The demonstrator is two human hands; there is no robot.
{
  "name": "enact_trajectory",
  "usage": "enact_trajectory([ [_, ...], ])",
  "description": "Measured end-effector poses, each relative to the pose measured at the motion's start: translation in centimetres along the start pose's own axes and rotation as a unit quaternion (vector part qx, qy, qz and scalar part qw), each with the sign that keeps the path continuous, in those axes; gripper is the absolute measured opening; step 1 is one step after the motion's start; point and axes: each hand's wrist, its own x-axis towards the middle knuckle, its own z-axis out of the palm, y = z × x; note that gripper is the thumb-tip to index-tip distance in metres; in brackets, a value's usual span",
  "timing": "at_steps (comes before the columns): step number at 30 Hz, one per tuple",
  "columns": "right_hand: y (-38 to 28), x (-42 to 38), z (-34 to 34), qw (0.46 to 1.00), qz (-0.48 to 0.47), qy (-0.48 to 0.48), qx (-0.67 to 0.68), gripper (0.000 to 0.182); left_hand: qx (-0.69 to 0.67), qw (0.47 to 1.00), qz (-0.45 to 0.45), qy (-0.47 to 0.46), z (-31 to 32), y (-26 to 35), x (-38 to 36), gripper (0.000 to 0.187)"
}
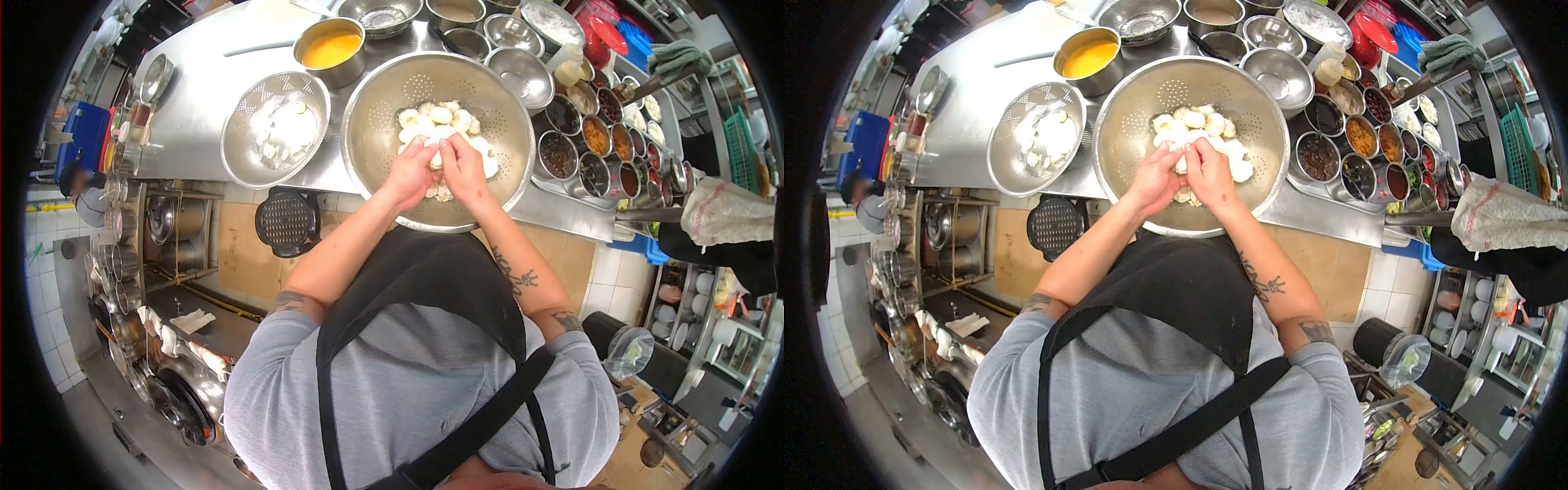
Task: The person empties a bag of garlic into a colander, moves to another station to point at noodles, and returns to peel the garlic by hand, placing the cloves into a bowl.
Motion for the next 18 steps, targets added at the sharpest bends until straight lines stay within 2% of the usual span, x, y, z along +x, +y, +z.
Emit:
enact_trajectory([
  [2, -2.5, -0.5, -0.3, 1.000, -0.014, 0.006, 0.009, 0.017, 0.027, 1.000, -0.006, -0.003, -0.5, -0.1, 0.0, 0.027],
  [5, 1.2, 0.2, -0.2, 0.997, -0.076, 0.027, 0.011, 0.016, 0.040, 0.999, -0.015, 0.003, -1.3, 0.0, 0.5, 0.025],
  [6, 1.3, 0.2, -0.6, 0.995, -0.009, 0.000, 0.096, 0.015, 0.041, 0.999, -0.017, 0.018, -1.2, -0.1, 0.5, 0.026],
  [8, 1.7, 0.4, -1.5, 0.956, 0.126, -0.052, 0.260, 0.014, 0.040, 0.999, -0.023, 0.020, -1.4, -0.2, 0.7, 0.028],
  [10, 1.5, 0.5, -1.7, 0.935, 0.172, -0.059, 0.304, 0.014, 0.034, 0.999, -0.030, -0.008, -1.5, 0.0, 0.8, 0.031],
  [11, 1.4, 0.5, -1.7, 0.923, 0.195, -0.062, 0.325, 0.016, 0.108, 0.994, -0.017, 0.009, -1.6, 0.1, 0.7, 0.031],
  [14, -1.4, 0.2, -1.7, 0.976, 0.148, -0.060, 0.146, 0.020, 0.307, 0.950, 0.045, 0.032, -1.2, 0.6, 0.3, 0.034],
  [16, 0.0, 0.3, -1.5, 0.996, 0.066, -0.052, 0.031, 0.020, 0.410, 0.905, 0.116, 0.015, -1.7, -0.1, 0.5, 0.037],
  [17, 0.6, 0.3, -1.4, 0.998, 0.023, -0.048, -0.027, 0.020, 0.439, 0.891, 0.115, -0.001, -2.0, -0.4, 0.5, 0.037],
  [18, 0.8, 0.4, -1.4, 0.998, 0.033, -0.046, 0.000, 0.019, 0.467, 0.877, 0.114, -0.016, -1.5, 0.0, -0.1, 0.037],
])
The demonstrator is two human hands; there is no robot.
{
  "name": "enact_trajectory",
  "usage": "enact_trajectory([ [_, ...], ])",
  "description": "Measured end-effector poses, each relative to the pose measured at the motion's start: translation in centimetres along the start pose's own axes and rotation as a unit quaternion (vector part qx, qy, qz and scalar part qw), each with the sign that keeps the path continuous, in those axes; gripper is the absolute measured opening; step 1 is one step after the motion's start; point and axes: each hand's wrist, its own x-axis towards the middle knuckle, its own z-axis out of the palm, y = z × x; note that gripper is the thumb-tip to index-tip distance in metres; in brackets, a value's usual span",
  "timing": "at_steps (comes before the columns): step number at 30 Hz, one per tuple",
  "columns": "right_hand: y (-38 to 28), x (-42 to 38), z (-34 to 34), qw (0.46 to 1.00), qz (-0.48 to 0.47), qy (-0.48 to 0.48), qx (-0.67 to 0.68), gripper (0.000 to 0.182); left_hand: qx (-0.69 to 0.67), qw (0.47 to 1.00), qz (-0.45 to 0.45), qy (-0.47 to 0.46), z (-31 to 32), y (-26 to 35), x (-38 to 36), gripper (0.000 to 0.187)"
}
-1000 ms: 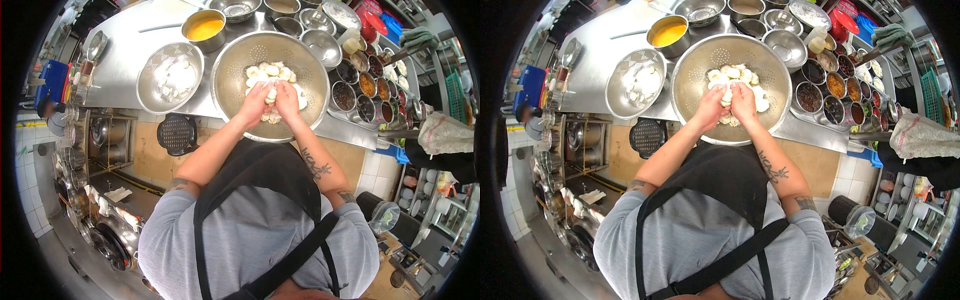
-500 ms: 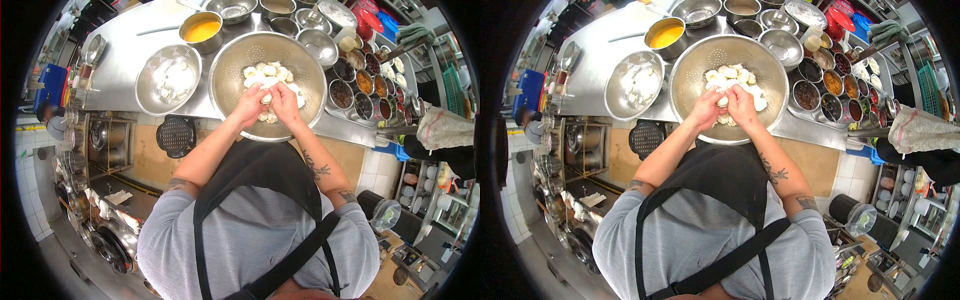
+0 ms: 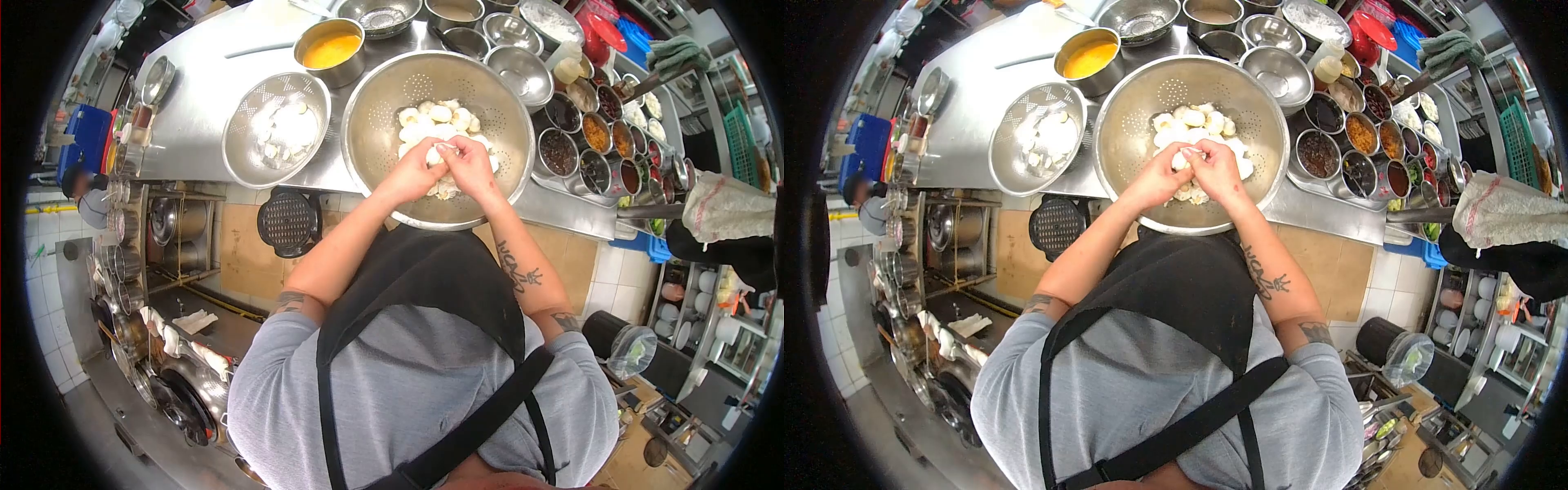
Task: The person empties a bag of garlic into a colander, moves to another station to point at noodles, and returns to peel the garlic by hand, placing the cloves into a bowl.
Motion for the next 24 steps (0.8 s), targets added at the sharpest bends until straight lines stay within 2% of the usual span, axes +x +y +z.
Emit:
enact_trajectory([
  [1, 0.2, 0.0, 0.1, 1.000, 0.008, 0.000, 0.028, 0.018, 0.030, 0.999, 0.007, -0.017, -0.1, 0.4, -0.3, 0.036],
  [2, 0.4, 0.0, 0.0, 0.998, 0.017, 0.001, 0.056, 0.018, -0.053, 0.997, -0.032, -0.054, -0.4, 0.2, -0.3, 0.037],
  [4, 0.8, 0.1, -1.2, 0.958, 0.103, -0.025, 0.265, 0.017, -0.219, 0.961, -0.109, -0.127, -0.9, 0.1, -0.2, 0.037],
  [5, 1.0, 0.1, -1.6, 0.919, 0.145, -0.039, 0.364, 0.017, -0.223, 0.964, -0.094, -0.112, -0.8, 0.1, -0.3, 0.039],
  [7, 0.6, 0.5, -1.8, 0.983, 0.103, 0.030, 0.146, 0.015, -0.230, 0.968, -0.065, -0.079, -0.9, 1.2, -0.6, 0.041],
  [8, 0.4, 0.9, -1.8, 0.994, 0.078, 0.064, 0.034, 0.016, -0.233, 0.968, -0.066, -0.064, -0.9, 0.8, -0.6, 0.042],
  [10, 1.2, 0.9, -2.4, 0.991, -0.020, 0.026, -0.132, 0.025, -0.239, 0.968, -0.068, -0.038, -1.0, -0.1, -0.6, 0.046],
  [12, 1.6, 0.2, -2.8, 0.957, -0.141, 0.022, -0.254, 0.030, -0.233, 0.967, -0.088, -0.052, -1.3, -0.4, -0.7, 0.048],
  [15, 0.9, 0.3, -2.6, 0.925, -0.175, 0.137, -0.307, 0.035, -0.172, 0.980, -0.087, -0.043, -1.4, 0.3, -0.6, 0.048],
  [17, -2.5, -0.4, -2.1, 0.984, -0.036, 0.055, -0.164, 0.031, -0.133, 0.987, -0.078, -0.034, -1.3, 0.4, -0.4, 0.046],
  [18, -3.6, -0.8, -1.7, 0.995, 0.034, 0.013, -0.090, 0.030, -0.123, 0.989, -0.075, -0.033, -1.3, 0.1, -0.2, 0.045],
  [22, -1.7, -1.1, -0.5, 0.995, -0.011, 0.002, -0.099, 0.020, -0.005, 0.999, -0.040, -0.001, -0.9, -0.1, 0.0, 0.042],
  [24, -1.3, -0.8, -0.5, 0.997, -0.020, 0.024, -0.071, 0.018, 0.009, 0.997, -0.079, -0.017, -1.0, 0.8, -0.5, 0.040],
])
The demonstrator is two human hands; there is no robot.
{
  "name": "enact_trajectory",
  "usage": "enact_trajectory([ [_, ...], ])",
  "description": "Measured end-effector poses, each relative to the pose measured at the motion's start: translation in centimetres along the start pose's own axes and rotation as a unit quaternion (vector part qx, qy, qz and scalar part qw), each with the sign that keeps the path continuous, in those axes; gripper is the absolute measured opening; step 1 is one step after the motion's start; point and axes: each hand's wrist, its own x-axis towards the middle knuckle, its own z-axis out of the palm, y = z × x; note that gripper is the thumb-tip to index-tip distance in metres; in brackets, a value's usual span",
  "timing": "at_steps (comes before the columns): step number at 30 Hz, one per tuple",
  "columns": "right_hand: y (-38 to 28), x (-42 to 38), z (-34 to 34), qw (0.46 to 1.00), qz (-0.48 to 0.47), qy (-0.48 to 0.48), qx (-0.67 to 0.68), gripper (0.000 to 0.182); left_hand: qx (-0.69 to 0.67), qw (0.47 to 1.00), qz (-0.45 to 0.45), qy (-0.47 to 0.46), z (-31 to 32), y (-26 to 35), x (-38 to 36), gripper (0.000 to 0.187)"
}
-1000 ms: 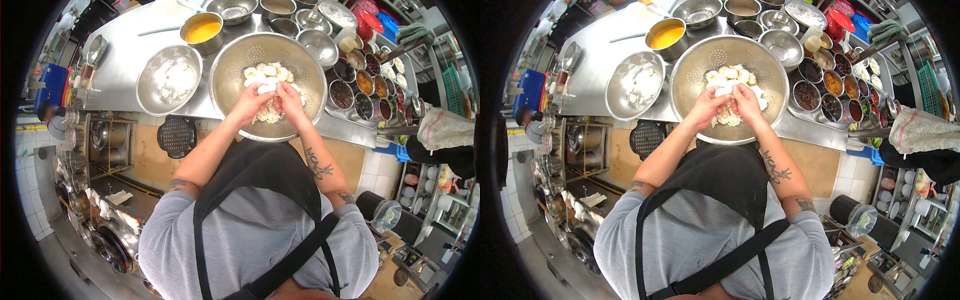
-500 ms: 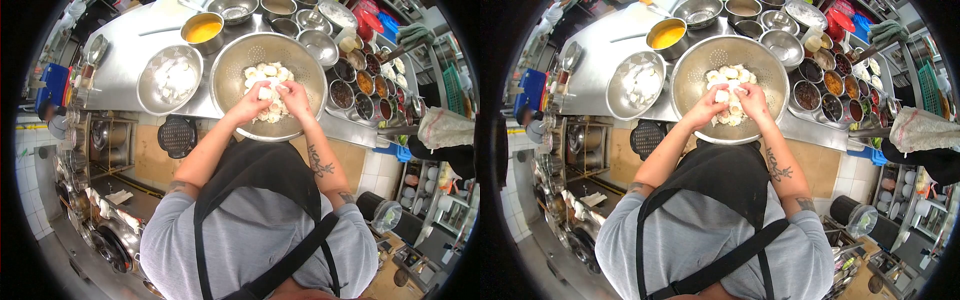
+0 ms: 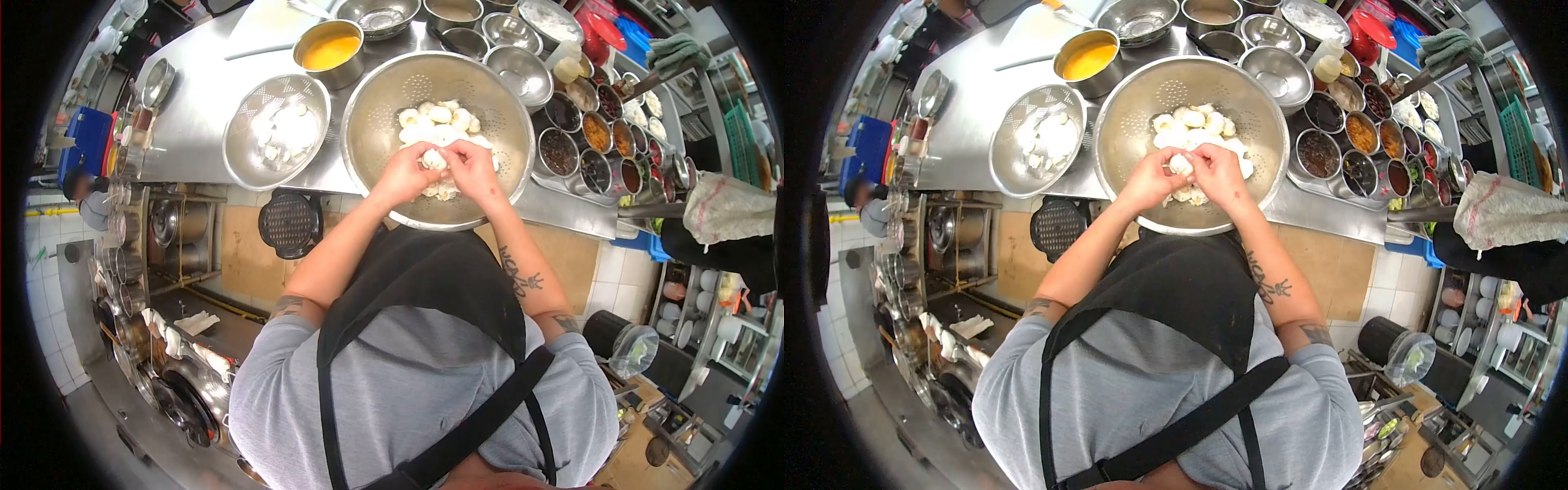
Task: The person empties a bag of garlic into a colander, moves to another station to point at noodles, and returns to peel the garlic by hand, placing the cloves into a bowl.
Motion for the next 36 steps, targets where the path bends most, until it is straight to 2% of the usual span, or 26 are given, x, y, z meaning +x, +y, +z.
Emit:
enact_trajectory([
  [1, 0.0, 0.1, -0.2, 1.000, 0.001, -0.006, -0.006, 0.017, 0.007, 1.000, -0.020, -0.009, 0.0, 0.4, -0.3, 0.040],
  [4, -0.2, 0.7, -0.9, 0.999, 0.010, 0.005, -0.035, 0.015, -0.063, 0.997, 0.037, -0.022, 0.3, -0.1, -0.1, 0.039],
  [7, 0.5, 1.1, -0.7, 0.995, 0.027, 0.032, -0.093, 0.014, -0.103, 0.994, 0.042, -0.005, 0.1, -0.6, 0.3, 0.041],
  [9, 1.5, 1.1, -0.9, 0.987, 0.037, 0.015, -0.154, 0.015, -0.098, 0.994, 0.046, -0.003, -0.2, -0.8, 0.1, 0.042],
  [10, 2.0, 1.0, -0.8, 0.987, 0.010, 0.030, -0.156, 0.016, -0.095, 0.994, 0.048, -0.004, -0.3, -0.9, 0.0, 0.042],
  [12, 2.4, 0.7, -0.9, 0.984, -0.041, 0.062, -0.160, 0.018, -0.006, 0.995, 0.093, 0.027, -0.4, -1.7, 0.5, 0.042],
  [13, 2.4, 0.8, -0.8, 0.993, -0.016, 0.061, -0.102, 0.019, 0.037, 0.992, 0.116, 0.043, -0.3, -2.1, 0.7, 0.041],
  [15, 2.0, 0.9, -0.3, 0.998, 0.033, 0.057, 0.013, 0.021, -0.019, 0.997, 0.066, 0.027, 0.2, -2.5, 0.8, 0.046],
  [18, 1.0, 0.6, -0.4, 0.972, 0.133, -0.078, 0.176, 0.026, -0.024, 1.000, 0.007, 0.010, 0.1, -1.7, 0.6, 0.049],
  [19, 0.9, 0.4, -0.4, 0.969, 0.135, -0.080, 0.193, 0.027, -0.013, 1.000, -0.009, 0.005, 0.0, -1.2, 0.6, 0.050],
  [22, 0.7, 0.1, -0.3, 0.956, 0.139, -0.088, 0.244, 0.029, -0.078, 0.995, 0.043, 0.040, 0.3, -1.2, 0.6, 0.043],
  [24, 0.9, 0.2, -0.3, 0.945, 0.139, -0.094, 0.280, 0.030, -0.122, 0.991, 0.047, 0.020, 0.3, -1.4, 0.6, 0.038],
  [27, 1.1, 0.3, -0.3, 0.941, 0.132, -0.096, 0.296, 0.026, -0.135, 0.990, 0.035, -0.001, 0.1, -1.2, 0.6, 0.034],
  [31, 1.4, 0.4, -0.3, 0.965, 0.141, -0.121, 0.186, 0.022, -0.167, 0.985, -0.028, 0.038, 0.5, -1.3, 0.5, 0.032],
  [34, 0.3, 0.2, 0.1, 0.948, 0.159, -0.073, 0.265, 0.023, -0.146, 0.989, -0.013, 0.033, 0.5, -1.8, 1.0, 0.031],
  [36, -0.2, 0.2, 0.5, 0.956, 0.155, -0.065, 0.241, 0.024, -0.091, 0.996, -0.002, 0.013, 0.2, -1.7, 0.8, 0.027],
])
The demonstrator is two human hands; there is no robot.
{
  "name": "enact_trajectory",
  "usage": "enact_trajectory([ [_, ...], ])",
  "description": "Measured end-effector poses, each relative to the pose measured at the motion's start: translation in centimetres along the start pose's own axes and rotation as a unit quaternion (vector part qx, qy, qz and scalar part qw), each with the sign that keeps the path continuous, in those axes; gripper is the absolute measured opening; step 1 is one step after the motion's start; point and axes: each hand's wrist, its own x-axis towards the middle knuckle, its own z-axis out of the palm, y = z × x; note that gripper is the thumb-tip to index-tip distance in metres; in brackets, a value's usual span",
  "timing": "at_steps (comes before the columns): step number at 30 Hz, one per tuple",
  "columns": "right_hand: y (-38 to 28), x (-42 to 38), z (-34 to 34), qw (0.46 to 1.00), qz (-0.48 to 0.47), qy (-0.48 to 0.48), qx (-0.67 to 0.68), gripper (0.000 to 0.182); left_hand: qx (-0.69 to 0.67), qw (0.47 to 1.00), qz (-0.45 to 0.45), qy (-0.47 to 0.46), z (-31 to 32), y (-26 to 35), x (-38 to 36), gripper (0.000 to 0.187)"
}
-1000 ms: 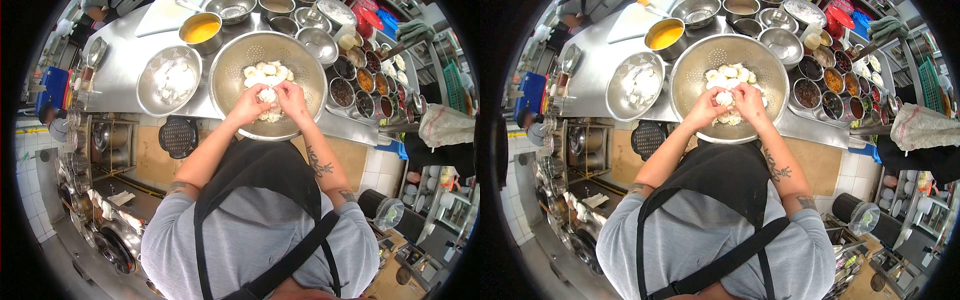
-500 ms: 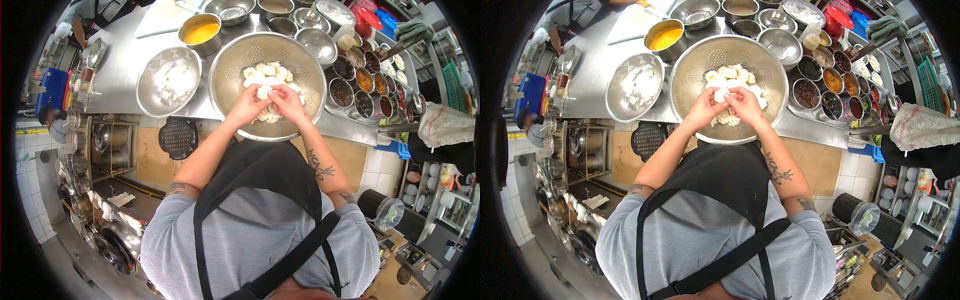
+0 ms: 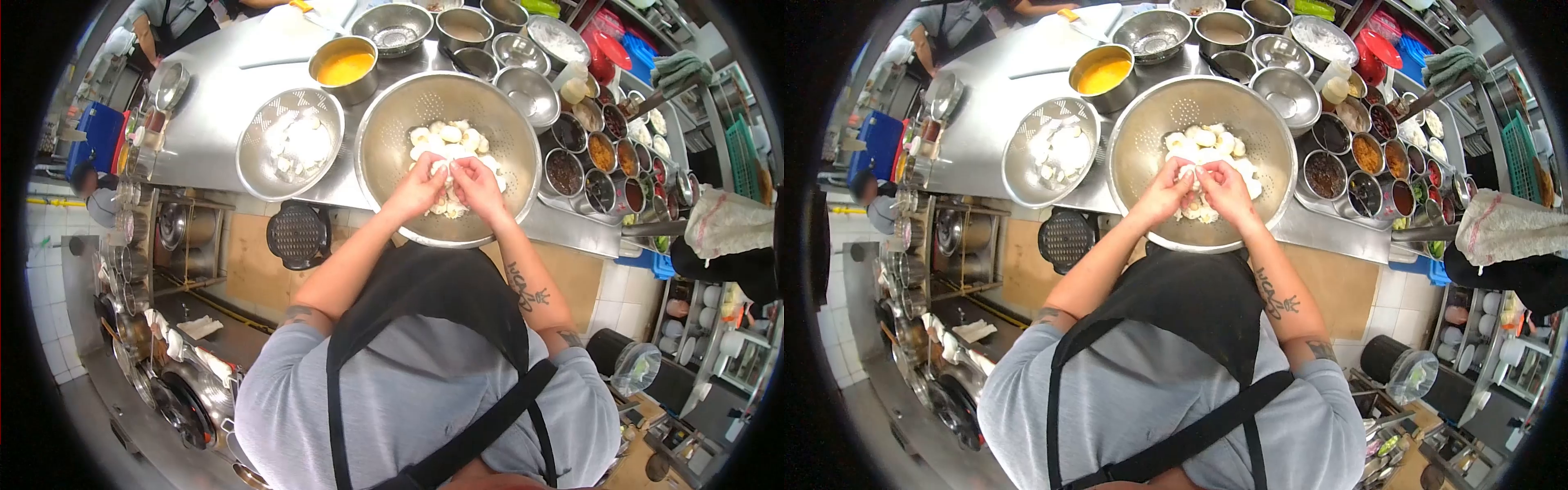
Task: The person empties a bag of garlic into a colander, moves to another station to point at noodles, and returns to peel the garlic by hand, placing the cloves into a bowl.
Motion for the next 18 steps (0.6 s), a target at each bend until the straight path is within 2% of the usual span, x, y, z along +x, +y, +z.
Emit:
enact_trajectory([
  [2, 0.5, 0.1, -0.1, 0.999, -0.011, -0.002, -0.033, 0.025, 0.029, 0.999, 0.010, -0.021, 0.2, 0.9, -0.3, 0.030],
  [3, 0.5, 0.0, -0.2, 0.998, -0.015, -0.017, -0.054, 0.027, 0.086, 0.985, 0.132, 0.064, 0.9, 0.2, -0.2, 0.035],
  [6, -0.1, 0.0, -0.2, 0.994, 0.012, -0.037, -0.104, 0.027, 0.093, 0.984, 0.108, 0.109, 0.8, 0.0, -0.1, 0.036],
  [10, -0.7, -0.7, 0.6, 0.995, -0.038, -0.058, -0.070, 0.032, 0.113, 0.986, 0.070, 0.099, 0.4, 1.1, -0.2, 0.040],
  [11, -0.6, -0.7, 0.7, 0.996, -0.028, -0.076, -0.039, 0.034, 0.115, 0.983, 0.086, 0.111, 0.6, 1.5, -0.4, 0.039],
  [14, 0.5, -0.6, 1.1, 0.976, -0.160, -0.045, -0.142, 0.033, 0.049, 0.991, 0.060, 0.108, 0.4, -0.2, 0.2, 0.036],
  [16, 0.1, -1.2, 1.3, 0.964, -0.124, -0.072, -0.223, 0.037, 0.036, 0.992, 0.072, 0.102, 0.5, -1.0, 0.3, 0.035],
  [17, -1.0, -1.9, 1.6, 0.969, -0.100, -0.092, -0.206, 0.041, 0.077, 0.988, 0.094, 0.097, 0.3, -0.8, 0.3, 0.037],
  [18, 4.3, 1.1, 1.7, 0.889, -0.330, -0.035, -0.316, 0.041, 0.006, 0.995, 0.057, 0.084, 0.2, -1.2, 0.5, 0.039],
])
